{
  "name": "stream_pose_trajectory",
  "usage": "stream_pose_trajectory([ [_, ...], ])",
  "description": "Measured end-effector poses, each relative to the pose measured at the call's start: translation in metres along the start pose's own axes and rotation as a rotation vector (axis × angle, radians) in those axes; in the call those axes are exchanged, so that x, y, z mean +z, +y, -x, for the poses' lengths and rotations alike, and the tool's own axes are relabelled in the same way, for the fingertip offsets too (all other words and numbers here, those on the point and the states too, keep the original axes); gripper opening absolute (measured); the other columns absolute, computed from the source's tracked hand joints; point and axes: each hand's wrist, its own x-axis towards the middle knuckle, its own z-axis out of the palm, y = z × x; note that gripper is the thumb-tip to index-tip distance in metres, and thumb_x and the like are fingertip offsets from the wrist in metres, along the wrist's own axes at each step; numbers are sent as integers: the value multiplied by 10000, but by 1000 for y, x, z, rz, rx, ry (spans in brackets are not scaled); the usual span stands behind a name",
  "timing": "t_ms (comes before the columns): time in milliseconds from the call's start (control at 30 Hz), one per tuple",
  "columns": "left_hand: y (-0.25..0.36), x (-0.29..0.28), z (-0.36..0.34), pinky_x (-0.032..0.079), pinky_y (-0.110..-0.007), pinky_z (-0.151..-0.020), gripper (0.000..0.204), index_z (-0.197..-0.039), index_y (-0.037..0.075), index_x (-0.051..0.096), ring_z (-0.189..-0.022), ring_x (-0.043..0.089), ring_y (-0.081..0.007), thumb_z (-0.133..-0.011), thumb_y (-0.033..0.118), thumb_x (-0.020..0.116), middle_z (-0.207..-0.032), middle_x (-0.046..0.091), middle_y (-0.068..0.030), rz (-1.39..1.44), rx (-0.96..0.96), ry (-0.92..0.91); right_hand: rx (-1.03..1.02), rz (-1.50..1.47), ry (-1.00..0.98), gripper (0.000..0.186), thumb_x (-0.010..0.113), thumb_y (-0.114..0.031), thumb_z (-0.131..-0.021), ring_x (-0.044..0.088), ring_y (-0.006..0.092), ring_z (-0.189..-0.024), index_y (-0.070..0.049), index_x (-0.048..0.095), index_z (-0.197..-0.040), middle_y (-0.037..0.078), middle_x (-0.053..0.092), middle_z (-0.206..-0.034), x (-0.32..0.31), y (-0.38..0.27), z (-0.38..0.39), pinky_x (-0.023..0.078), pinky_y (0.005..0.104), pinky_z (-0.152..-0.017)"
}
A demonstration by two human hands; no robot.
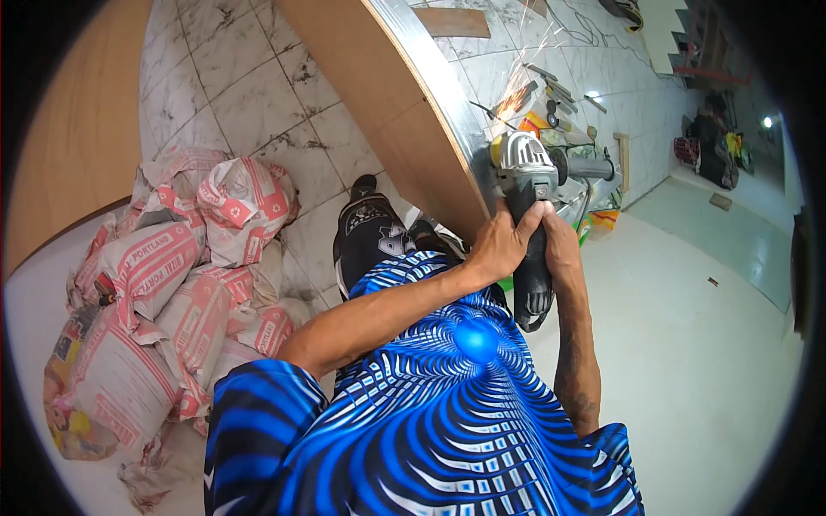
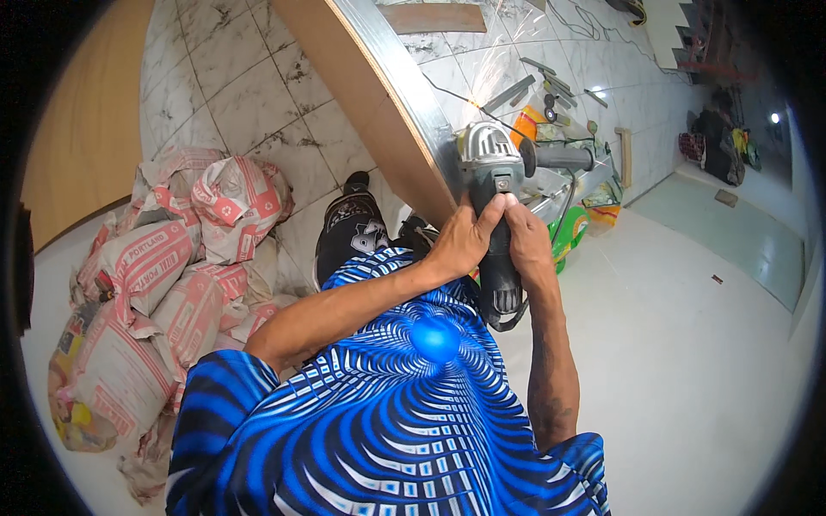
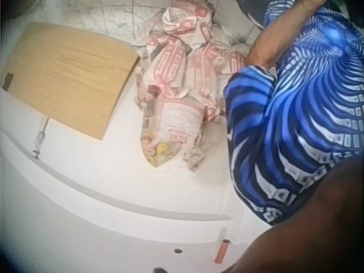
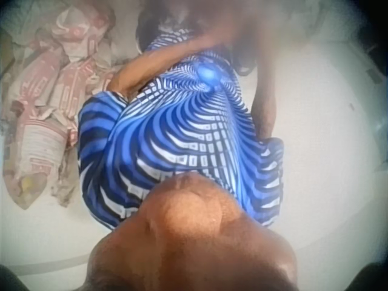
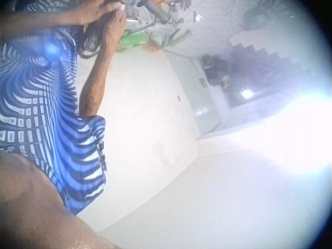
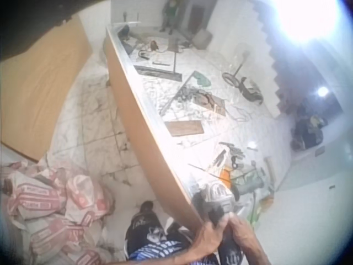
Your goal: The person uses an angle grinder to grind the edges of a metal frame and associated metal components on a tiled floor.
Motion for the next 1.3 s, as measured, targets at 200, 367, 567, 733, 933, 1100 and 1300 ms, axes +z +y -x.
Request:
stream_pose_trajectory([
  [200, 6, -2, 3, 438, -433, -964, 724, -1317, -102, 413, -1118, 594, -439, -1000, 548, 453, -1135, 603, -334, -9, -105, -73, 95, -111, 13, 498, 502, -449, -1019, 548, 101, -785, 20, 668, -1007, 30, 643, -891, 1, 4, 0, 461, 267, -708],
  [367, 12, -9, 5, 440, -426, -971, 726, -1333, -96, 405, -1126, 598, -430, -1003, 549, 445, -1142, 617, -314, 21, -77, -73, 42, -59, -26, 502, 502, -449, -1019, 555, 102, -796, 26, 662, -1029, 37, 649, -905, 2, 8, -1, 465, 264, -718],
  [567, 11, -6, 9, 448, -425, -962, 716, -1352, -93, 382, -1107, 615, -418, -1011, 534, 437, -1114, 631, -304, 60, -20, -68, -25, 20, -8, 501, 499, -450, -1019, 554, 112, -784, 26, 653, -1036, 56, 644, -865, 0, 9, 3, 470, 282, -709],
  [733, -3, -2, 5, 426, -420, -989, 711, -1359, -83, 381, -1147, 590, -387, -1012, 534, 440, -1167, 605, -292, 80, -27, -87, -56, 80, -11, 486, 505, -444, -1016, 544, 115, -772, 22, 642, -1025, 58, 632, -842, -5, 17, -4, 463, 287, -703],
  [933, -3, -3, 5, 418, -412, -1001, 699, -1351, -74, 397, -1161, 578, -369, -1010, 534, 448, -1183, 599, -281, 102, 16, -55, -85, 147, -23, 486, 505, -437, -1018, 542, 114, -771, 30, 641, -1023, 59, 629, -842, -3, 6, -1, 463, 285, -702],
  [1100, 1, -3, 5, 420, -412, -1000, 690, -1338, -73, 411, -1164, 580, -381, -1009, 533, 451, -1180, 600, -286, 90, -33, -86, 16, -22, -16, 491, 506, -427, -1019, 548, 111, -783, 45, 641, -1037, 61, 636, -867, -1, 3, 3, 466, 275, -703],
  [1300, 5, -5, 8, 441, -423, -970, 714, -1335, -88, 408, -1118, 605, -406, -1002, 542, 456, -1137, 613, -314, 75, -12, -44, -63, 51, -38, 489, 498, -429, -1022, 554, 105, -782, 38, 642, -1039, 64, 641, -886, -2, 9, 0, 470, 274, -701],
])
